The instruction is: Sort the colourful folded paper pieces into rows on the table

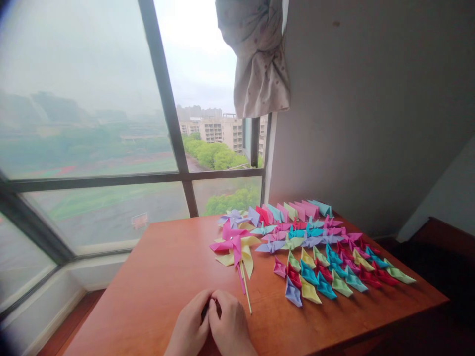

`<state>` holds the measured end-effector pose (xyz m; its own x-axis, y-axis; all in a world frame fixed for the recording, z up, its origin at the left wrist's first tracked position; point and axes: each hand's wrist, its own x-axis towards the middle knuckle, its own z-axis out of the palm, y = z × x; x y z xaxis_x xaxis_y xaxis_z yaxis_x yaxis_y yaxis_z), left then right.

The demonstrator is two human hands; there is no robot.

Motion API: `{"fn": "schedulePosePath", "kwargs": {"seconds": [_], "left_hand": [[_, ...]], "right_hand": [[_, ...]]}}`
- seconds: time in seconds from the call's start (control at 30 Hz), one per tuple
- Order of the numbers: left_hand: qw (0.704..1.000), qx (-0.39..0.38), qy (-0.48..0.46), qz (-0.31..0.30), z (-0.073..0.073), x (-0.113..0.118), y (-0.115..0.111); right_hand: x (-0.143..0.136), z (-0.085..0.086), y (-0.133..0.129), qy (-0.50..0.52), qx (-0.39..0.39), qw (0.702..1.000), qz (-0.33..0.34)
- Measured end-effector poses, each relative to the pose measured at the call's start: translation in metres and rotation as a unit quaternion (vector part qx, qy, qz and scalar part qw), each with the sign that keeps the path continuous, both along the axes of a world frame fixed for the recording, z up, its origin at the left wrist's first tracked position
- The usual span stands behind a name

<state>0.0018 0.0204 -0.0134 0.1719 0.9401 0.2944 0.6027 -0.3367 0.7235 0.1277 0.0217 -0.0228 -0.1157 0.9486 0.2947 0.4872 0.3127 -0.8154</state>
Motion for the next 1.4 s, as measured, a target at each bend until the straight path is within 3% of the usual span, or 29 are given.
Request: {"fn": "schedulePosePath", "kwargs": {"seconds": [1.4], "left_hand": [[1.000,-0.004,0.009,0.003,-0.0016,-0.0006,-0.0005]], "right_hand": [[-0.0001,-0.0008,-0.0003,0.003,-0.019,1.000,0.002]]}}
